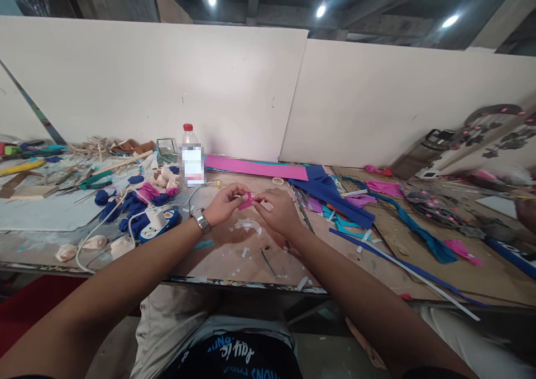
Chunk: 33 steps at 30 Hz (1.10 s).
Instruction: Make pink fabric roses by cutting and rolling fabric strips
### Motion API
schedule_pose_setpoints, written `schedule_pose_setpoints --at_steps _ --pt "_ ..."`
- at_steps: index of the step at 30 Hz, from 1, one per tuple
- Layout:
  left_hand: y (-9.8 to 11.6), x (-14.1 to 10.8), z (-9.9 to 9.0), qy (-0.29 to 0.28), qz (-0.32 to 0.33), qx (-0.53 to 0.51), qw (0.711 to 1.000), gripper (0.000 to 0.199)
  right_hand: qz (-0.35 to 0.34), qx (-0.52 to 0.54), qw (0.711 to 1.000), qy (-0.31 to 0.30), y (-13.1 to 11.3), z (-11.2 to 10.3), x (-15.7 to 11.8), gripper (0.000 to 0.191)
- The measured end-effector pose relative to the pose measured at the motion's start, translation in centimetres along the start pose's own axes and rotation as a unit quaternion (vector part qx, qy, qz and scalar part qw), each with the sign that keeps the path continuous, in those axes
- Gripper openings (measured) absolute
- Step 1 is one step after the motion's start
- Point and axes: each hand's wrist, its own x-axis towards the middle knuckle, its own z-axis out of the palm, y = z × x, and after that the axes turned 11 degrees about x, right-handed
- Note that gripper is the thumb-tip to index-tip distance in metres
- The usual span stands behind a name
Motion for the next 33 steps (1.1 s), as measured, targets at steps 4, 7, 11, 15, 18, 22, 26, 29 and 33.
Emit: schedule_pose_setpoints --at_steps 4,7,11,15,18,22,26,29,33 --pt "0.29 -0.07 -0.02 -0.005 0.009 0.021 1.000 0.037 -0.001 -0.001 1.000 -0.004 -0.08 -0.02 0.03 0.011" --pt "0.66 -0.14 -0.10 -0.004 0.023 0.057 0.998 0.034 -0.002 0.002 1.000 -0.002 -0.06 -0.03 0.05 0.010" --pt "0.84 -0.16 -0.10 -0.013 0.032 0.063 0.997 0.034 0.005 0.002 1.000 0.003 -0.14 -0.06 0.03 0.008" --pt "0.71 -0.13 0.03 -0.005 0.022 0.047 0.999 0.036 0.006 -0.005 1.000 0.004 -0.28 -0.09 0.03 0.006" --pt "0.69 -0.15 0.09 -0.012 0.011 0.052 0.999 0.037 0.007 -0.009 1.000 0.004 -0.30 -0.05 0.01 0.007" --pt "0.89 -0.21 0.13 -0.011 0.008 0.058 0.998 0.037 0.008 -0.006 1.000 -0.002 -0.15 0.09 -0.07 0.010" --pt "0.98 -0.24 0.12 -0.009 0.012 0.064 0.998 0.038 -0.001 -0.014 1.000 -0.005 0.04 0.19 -0.11 0.008" --pt "0.82 -0.21 0.04 -0.016 0.019 0.072 0.997 0.037 -0.003 -0.025 1.000 -0.011 0.11 0.20 -0.07 0.008" --pt "0.70 -0.18 -0.10 -0.022 0.028 0.080 0.996 0.037 -0.007 -0.022 1.000 -0.012 0.06 0.19 -0.05 0.009"
